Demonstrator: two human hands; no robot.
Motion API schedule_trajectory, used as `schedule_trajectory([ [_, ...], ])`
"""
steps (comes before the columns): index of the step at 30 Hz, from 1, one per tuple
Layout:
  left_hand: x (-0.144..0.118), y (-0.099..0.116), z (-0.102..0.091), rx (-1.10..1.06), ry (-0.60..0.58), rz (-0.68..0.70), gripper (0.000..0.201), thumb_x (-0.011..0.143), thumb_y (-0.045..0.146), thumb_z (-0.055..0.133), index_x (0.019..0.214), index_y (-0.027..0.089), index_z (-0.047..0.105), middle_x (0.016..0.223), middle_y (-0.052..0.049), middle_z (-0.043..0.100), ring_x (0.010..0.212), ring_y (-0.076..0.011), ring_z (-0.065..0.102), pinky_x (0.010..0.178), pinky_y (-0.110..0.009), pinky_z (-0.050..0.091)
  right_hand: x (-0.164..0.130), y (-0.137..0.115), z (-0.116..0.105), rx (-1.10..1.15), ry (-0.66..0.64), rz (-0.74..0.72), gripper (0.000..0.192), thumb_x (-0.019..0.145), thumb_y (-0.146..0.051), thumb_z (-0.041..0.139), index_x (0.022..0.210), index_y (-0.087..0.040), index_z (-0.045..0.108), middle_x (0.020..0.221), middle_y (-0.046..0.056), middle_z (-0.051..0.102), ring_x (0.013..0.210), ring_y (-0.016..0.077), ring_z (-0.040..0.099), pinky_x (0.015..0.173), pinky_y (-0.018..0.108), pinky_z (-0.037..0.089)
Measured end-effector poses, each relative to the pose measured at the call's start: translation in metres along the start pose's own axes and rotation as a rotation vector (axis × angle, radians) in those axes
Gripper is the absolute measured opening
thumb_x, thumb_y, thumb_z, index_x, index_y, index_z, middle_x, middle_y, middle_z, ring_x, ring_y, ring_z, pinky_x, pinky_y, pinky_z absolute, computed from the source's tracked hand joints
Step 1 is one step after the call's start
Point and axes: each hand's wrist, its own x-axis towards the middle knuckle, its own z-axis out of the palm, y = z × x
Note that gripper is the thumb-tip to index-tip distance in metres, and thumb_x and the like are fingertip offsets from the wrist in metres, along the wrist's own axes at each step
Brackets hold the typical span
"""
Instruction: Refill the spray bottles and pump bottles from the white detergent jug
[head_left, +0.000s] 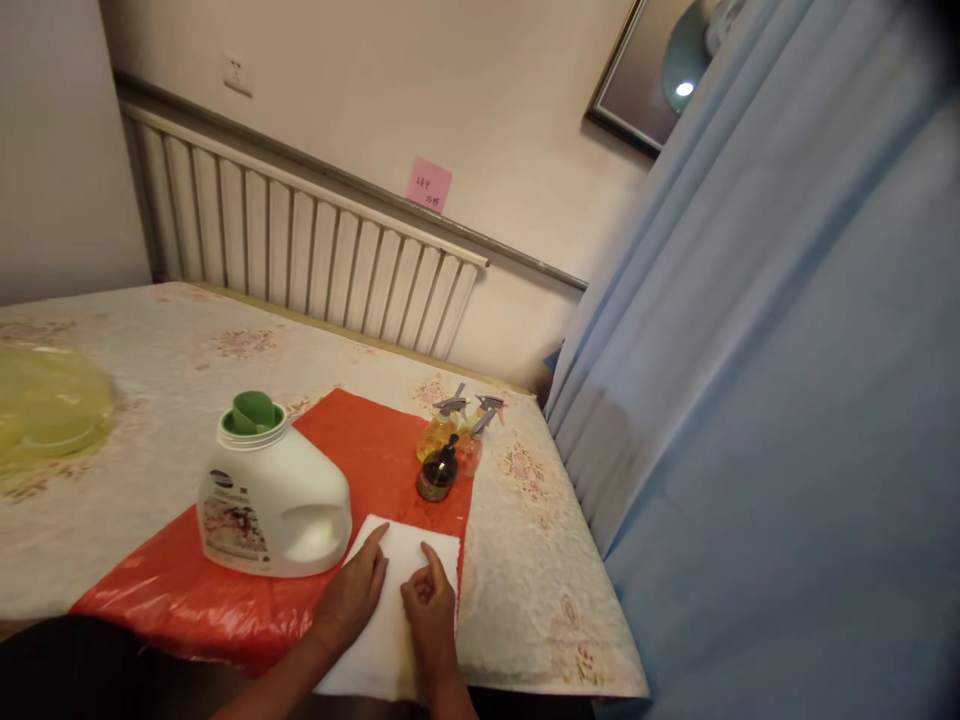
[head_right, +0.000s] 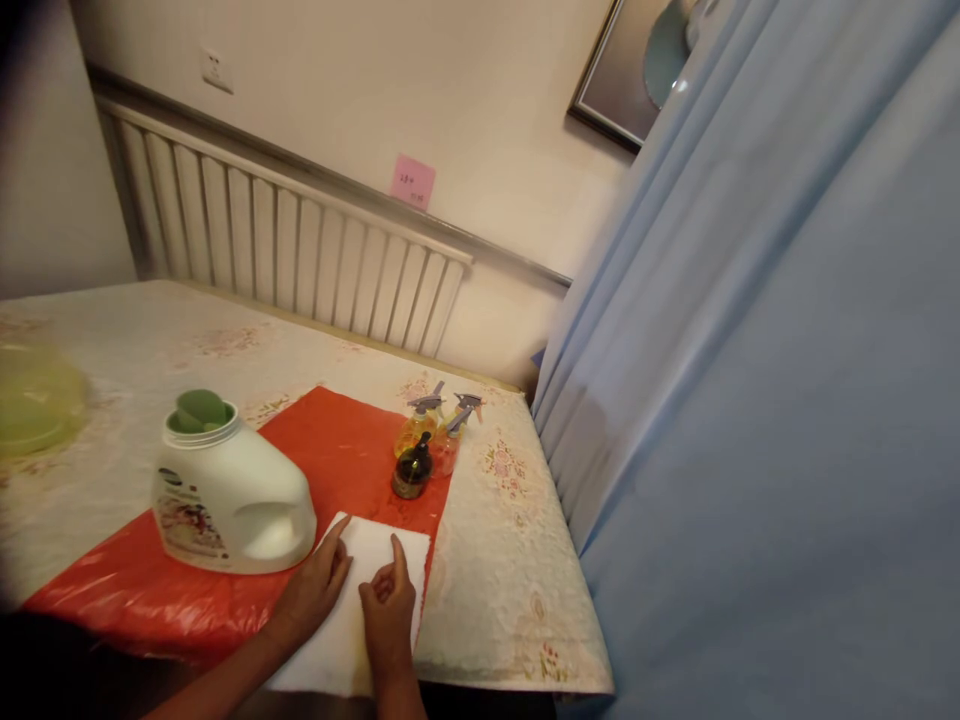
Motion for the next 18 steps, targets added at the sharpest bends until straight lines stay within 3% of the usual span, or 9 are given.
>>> schedule_trajectory([
  [2,0.000,0.001,0.000,0.019,0.073,-0.004,0.055,0.095,0.027,0.032,0.146,0.007,0.024,0.101,-0.012,0.069,0.092,-0.0237,0.068,0.084,-0.035,0.052,-0.002,-0.001,0.001,-0.040,0.011,-0.050,0.071,0.066,-0.007,0.057,0.136,-0.017,0.049,0.069,-0.007,0.051,0.061,0.0126,0.049,0.062,0.023,0.045],
  [4,0.000,0.003,0.001,0.075,0.105,-0.020,0.059,0.094,0.025,0.034,0.147,0.006,0.021,0.105,-0.014,0.068,0.096,-0.0250,0.068,0.086,-0.036,0.051,-0.003,-0.001,0.003,-0.117,0.023,-0.097,0.083,0.065,-0.004,0.055,0.145,-0.017,0.039,0.067,-0.009,0.045,0.061,0.0129,0.046,0.063,0.023,0.043],
  [9,0.000,0.007,0.001,0.232,0.012,-0.126,0.061,0.093,0.019,0.035,0.150,0.010,0.016,0.120,-0.018,0.068,0.094,-0.0264,0.071,0.080,-0.036,0.052,0.002,0.004,0.006,-0.281,0.018,-0.139,0.088,0.066,0.000,0.048,0.151,-0.016,0.031,0.063,-0.009,0.043,0.058,0.0136,0.045,0.059,0.024,0.039],
  [13,0.002,0.009,-0.001,0.237,0.012,-0.097,0.065,0.091,0.013,0.034,0.151,0.011,0.011,0.145,-0.022,0.049,0.111,-0.0268,0.066,0.088,-0.036,0.050,0.008,0.004,0.007,-0.343,0.054,-0.138,0.090,0.064,0.001,0.045,0.151,-0.014,0.030,0.061,-0.009,0.044,0.056,0.0142,0.047,0.058,0.024,0.038],
  [18,0.007,0.012,-0.005,0.288,-0.093,-0.151,0.070,0.089,0.009,0.035,0.152,0.008,0.006,0.136,-0.022,0.059,0.099,-0.0277,0.070,0.083,-0.037,0.051,0.011,0.000,0.009,-0.383,0.091,-0.110,0.090,0.063,0.000,0.044,0.150,-0.013,0.032,0.059,-0.009,0.045,0.055,0.0144,0.048,0.057,0.024,0.038],
])
